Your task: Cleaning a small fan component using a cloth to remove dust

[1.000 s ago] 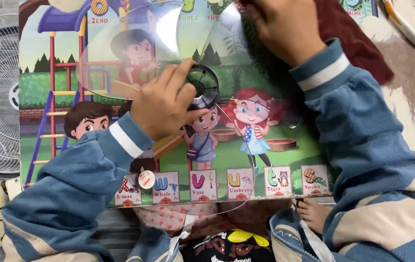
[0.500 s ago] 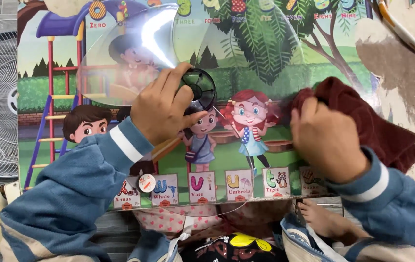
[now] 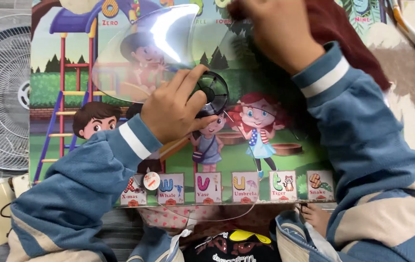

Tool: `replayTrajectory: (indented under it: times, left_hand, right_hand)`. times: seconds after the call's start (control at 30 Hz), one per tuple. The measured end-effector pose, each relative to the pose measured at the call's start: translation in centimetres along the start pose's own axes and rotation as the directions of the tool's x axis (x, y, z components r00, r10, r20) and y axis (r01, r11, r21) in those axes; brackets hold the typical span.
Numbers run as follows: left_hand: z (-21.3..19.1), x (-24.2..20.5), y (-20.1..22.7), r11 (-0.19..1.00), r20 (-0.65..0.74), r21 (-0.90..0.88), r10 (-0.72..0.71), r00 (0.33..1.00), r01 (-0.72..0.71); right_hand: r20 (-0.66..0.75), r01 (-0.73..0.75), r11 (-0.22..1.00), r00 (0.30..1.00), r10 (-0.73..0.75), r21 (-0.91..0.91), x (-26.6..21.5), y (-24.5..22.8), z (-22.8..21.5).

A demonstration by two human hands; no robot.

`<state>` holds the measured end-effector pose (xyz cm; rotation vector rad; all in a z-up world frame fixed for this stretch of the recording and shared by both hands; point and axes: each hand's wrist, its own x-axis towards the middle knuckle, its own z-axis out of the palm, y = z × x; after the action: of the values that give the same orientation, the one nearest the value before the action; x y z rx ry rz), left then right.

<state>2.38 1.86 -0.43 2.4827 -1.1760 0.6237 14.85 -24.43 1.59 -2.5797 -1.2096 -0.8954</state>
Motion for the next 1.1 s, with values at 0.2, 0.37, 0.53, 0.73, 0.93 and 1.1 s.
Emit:
replayTrajectory:
  times: [0.2,0.37,0.53,0.73,0.93,1.1]
  left_hand:
    - [0.6,-0.3,0.3,0.999,-0.027,-0.007,-0.049,0.998,0.049]
    - [0.4,-0.1,0.3,0.998,-0.027,0.015,-0.068,0.997,0.069]
    - [-0.1,0.0,0.3,0.996,0.009,-0.017,-0.086,0.996,0.086]
    - [0.3,-0.3,0.0,0.998,0.026,-0.027,-0.064,0.998,0.065]
    - [-0.1,-0.1,0.2,0.998,0.017,-0.034,-0.052,0.999,0.052]
    - [0.0,-0.1,0.5,0.999,0.024,-0.005,-0.054,0.998,0.054]
  right_hand:
    - [0.1,0.28,0.957,0.953,-0.286,0.075,1.3,-5.0,-1.7]
    - [0.122,0.264,0.95,0.951,-0.285,0.165,1.1,-3.6,-1.3]
    - [0.049,0.086,0.99,0.995,-0.091,0.11,0.4,-1.5,-1.4]
    - [0.142,-0.193,0.981,0.971,0.191,0.006,-4.1,-1.0,-3.6]
    - [0.373,-0.118,0.755,0.814,0.445,-0.645,-10.4,-6.5,-8.1]
    - [0.466,0.115,0.628,0.773,0.43,-0.77,-10.9,-12.1,-11.1]
